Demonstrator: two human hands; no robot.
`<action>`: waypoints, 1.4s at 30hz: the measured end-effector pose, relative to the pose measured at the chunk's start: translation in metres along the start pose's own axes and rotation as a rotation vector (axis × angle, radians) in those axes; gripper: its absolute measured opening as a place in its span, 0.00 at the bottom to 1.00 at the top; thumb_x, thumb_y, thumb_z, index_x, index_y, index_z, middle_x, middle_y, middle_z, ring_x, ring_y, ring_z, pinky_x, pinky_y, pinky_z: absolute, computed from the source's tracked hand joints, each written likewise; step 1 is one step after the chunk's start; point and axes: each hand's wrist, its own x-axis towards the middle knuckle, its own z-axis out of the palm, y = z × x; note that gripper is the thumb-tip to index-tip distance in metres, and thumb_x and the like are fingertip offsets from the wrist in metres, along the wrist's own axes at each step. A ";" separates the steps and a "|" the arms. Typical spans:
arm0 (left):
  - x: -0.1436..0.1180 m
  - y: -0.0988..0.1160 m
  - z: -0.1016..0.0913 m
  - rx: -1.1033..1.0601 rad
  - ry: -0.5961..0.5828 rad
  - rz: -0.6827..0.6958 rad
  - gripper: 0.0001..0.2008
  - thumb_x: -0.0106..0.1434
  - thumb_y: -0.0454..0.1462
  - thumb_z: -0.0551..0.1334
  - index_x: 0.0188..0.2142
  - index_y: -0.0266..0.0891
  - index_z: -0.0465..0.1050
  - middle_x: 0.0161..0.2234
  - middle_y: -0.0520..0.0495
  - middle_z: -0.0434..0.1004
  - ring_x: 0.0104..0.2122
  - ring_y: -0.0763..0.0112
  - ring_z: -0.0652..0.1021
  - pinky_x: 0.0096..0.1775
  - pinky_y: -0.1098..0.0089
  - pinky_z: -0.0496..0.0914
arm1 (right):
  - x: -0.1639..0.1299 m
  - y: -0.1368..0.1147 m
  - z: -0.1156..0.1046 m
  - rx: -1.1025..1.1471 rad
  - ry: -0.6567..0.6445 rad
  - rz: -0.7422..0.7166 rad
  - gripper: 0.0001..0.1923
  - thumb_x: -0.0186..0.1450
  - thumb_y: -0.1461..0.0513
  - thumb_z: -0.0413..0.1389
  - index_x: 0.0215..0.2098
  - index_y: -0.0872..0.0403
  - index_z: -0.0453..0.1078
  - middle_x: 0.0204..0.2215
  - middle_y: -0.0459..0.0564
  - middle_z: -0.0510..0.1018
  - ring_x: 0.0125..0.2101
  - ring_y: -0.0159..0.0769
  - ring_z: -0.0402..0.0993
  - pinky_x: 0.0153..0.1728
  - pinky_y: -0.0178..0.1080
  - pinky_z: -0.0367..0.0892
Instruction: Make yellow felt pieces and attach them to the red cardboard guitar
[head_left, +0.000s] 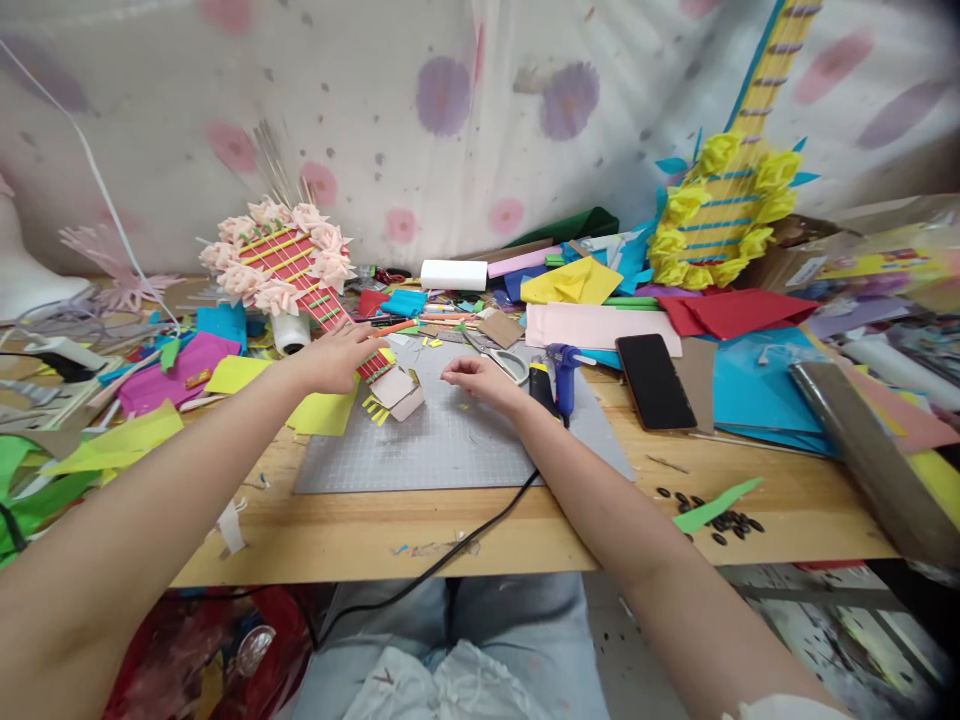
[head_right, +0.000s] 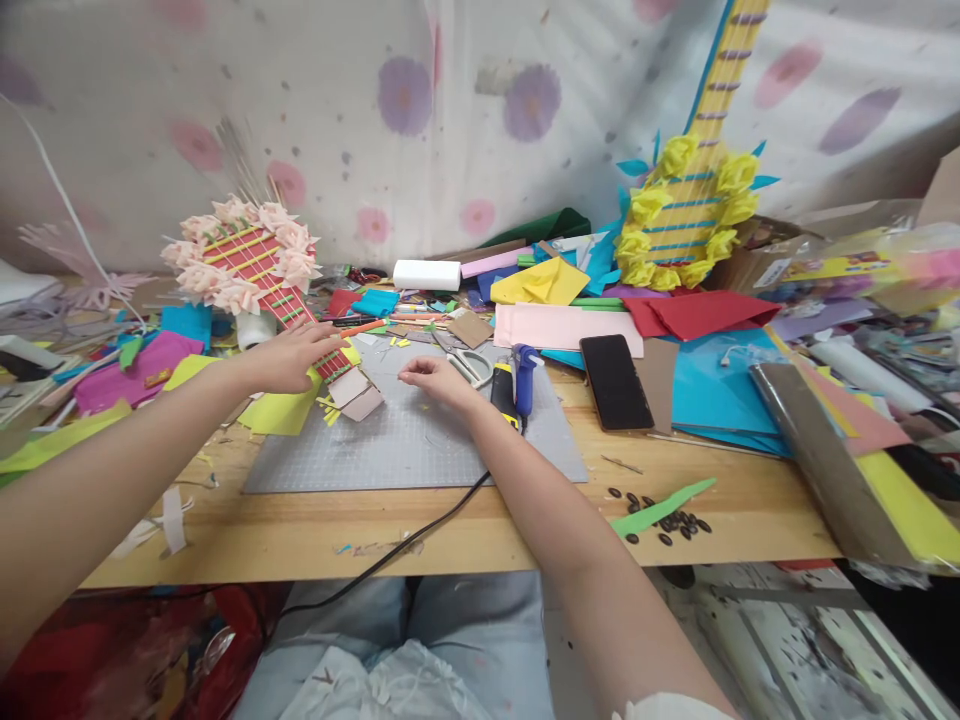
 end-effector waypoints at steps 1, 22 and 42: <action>-0.001 0.003 -0.008 -0.047 0.003 -0.005 0.31 0.47 0.33 0.57 0.53 0.39 0.60 0.56 0.42 0.59 0.56 0.58 0.61 0.55 0.58 0.55 | 0.000 0.000 0.000 0.010 -0.008 0.000 0.14 0.51 0.54 0.58 0.27 0.57 0.67 0.22 0.42 0.67 0.22 0.24 0.57 0.23 0.31 0.52; 0.019 0.050 -0.028 -0.450 -0.038 0.026 0.12 0.52 0.36 0.55 0.34 0.42 0.74 0.36 0.55 0.76 0.35 0.75 0.73 0.36 0.76 0.64 | 0.018 -0.020 -0.012 -0.253 -0.240 -0.225 0.10 0.54 0.57 0.56 0.28 0.57 0.69 0.28 0.46 0.72 0.31 0.30 0.66 0.37 0.35 0.60; 0.015 0.055 -0.035 -0.346 -0.005 0.073 0.10 0.52 0.36 0.55 0.32 0.44 0.74 0.32 0.55 0.76 0.32 0.75 0.73 0.35 0.76 0.63 | 0.025 -0.028 -0.005 -0.314 -0.275 -0.262 0.08 0.52 0.58 0.58 0.27 0.56 0.71 0.27 0.45 0.73 0.31 0.30 0.66 0.36 0.35 0.60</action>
